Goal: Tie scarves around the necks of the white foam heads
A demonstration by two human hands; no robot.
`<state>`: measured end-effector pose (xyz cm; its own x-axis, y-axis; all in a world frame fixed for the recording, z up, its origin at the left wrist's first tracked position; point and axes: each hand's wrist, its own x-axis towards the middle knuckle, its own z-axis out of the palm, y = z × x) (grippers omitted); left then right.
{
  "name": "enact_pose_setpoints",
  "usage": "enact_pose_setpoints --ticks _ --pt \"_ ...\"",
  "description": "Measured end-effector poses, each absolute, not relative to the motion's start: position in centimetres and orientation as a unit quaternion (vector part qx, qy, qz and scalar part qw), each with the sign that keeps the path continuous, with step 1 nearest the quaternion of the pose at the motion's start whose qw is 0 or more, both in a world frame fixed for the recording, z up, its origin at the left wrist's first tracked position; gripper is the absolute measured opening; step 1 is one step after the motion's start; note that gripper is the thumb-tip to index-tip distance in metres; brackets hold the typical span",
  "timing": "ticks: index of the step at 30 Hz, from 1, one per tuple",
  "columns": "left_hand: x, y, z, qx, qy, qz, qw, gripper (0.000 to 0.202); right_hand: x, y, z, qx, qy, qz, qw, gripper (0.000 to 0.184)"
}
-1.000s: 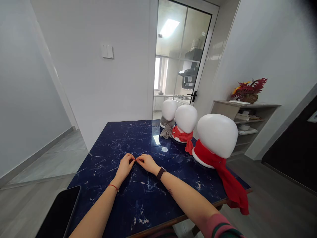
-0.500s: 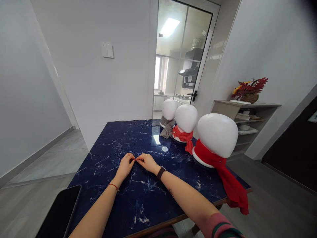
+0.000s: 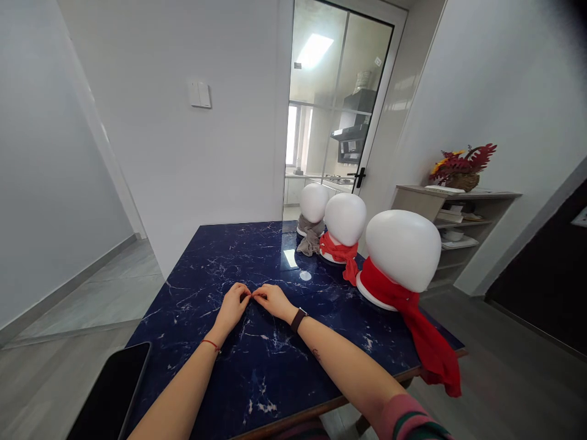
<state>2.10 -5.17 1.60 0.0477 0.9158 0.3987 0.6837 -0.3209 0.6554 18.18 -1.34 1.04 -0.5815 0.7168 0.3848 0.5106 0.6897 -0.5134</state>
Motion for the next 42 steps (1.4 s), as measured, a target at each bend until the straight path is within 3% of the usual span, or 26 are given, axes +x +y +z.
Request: enact_pose_setpoints --ticks 42 --pt "2.14 -5.13 1.46 0.714 0.557 0.403 0.135 0.014 18.23 -1.46 1.29 -0.357 -0.872 0.184 0.28 0.019"
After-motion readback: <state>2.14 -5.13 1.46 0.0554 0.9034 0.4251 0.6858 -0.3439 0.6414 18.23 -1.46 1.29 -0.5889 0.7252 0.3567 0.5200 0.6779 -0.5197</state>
